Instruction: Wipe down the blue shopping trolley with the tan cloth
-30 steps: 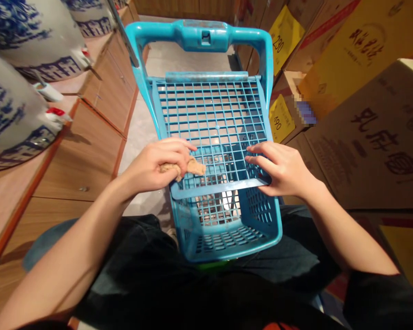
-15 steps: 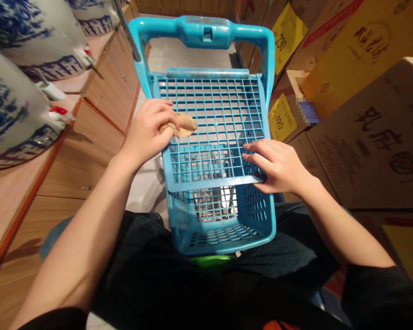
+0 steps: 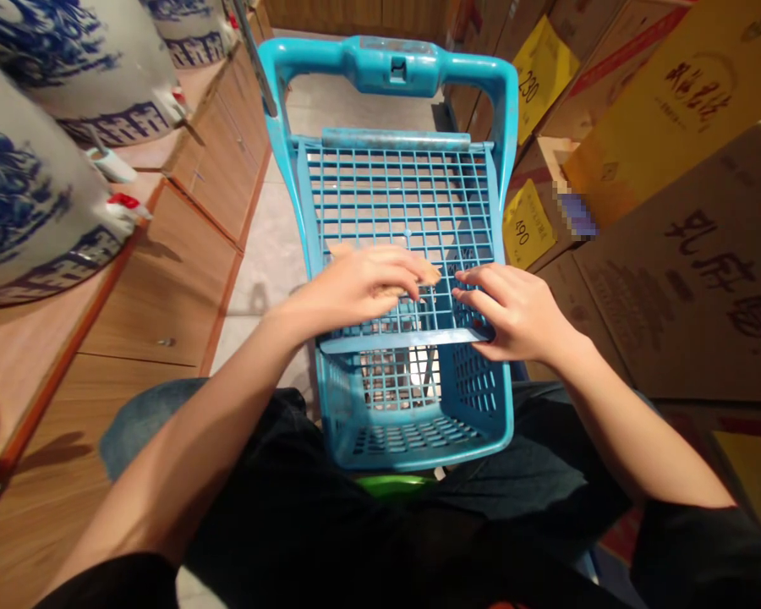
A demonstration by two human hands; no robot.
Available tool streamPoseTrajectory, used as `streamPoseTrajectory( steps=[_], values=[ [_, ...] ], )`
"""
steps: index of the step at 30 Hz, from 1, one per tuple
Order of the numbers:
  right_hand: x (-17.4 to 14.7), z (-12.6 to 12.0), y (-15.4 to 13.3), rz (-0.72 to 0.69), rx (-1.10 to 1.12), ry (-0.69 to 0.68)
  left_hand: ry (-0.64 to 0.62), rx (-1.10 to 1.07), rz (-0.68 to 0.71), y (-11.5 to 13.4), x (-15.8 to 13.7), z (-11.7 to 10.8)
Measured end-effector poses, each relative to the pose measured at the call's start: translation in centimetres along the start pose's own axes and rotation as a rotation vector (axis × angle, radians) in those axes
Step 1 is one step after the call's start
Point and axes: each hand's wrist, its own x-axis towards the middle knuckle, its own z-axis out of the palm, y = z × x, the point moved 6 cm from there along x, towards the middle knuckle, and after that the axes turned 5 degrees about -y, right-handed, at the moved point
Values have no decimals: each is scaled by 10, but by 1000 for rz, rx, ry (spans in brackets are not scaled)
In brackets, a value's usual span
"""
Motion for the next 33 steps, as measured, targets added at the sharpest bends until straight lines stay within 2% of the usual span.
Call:
streamPoseTrajectory(
  steps=[3,5,7,11,14,16,18,22,24,26,30,33],
  values=[
    [-2,0,1,9,15,1,-98,-11,85,23,4,19],
    [-2,1,2,16,21,-7,-96,53,45,18,4,17],
    [-2,2,3,26,30,-23,-32,149,-57,-3,0,3],
    [-1,3,2,31,35,-33,206,332,-271,-57,-16,-44],
    [1,3,0,16,9,-27,344,392,-346,-77,-25,-67],
    [2,3,-2,5,-4,-17,348,384,-348,-74,-22,-63],
    [1,3,-3,1,-3,-14,281,343,-302,-57,-14,-45],
    [-2,5,-1,19,-16,-35,-38,175,-74,1,8,13],
    [-3,5,0,26,-27,-45,-117,162,-27,16,11,28],
    [-3,4,1,23,-26,-44,-72,218,-72,14,11,26],
    [-3,1,-1,3,-1,-6,145,355,-247,-14,3,-1],
    [-2,3,0,25,41,-14,290,401,-314,-21,-4,-16]
  ],
)
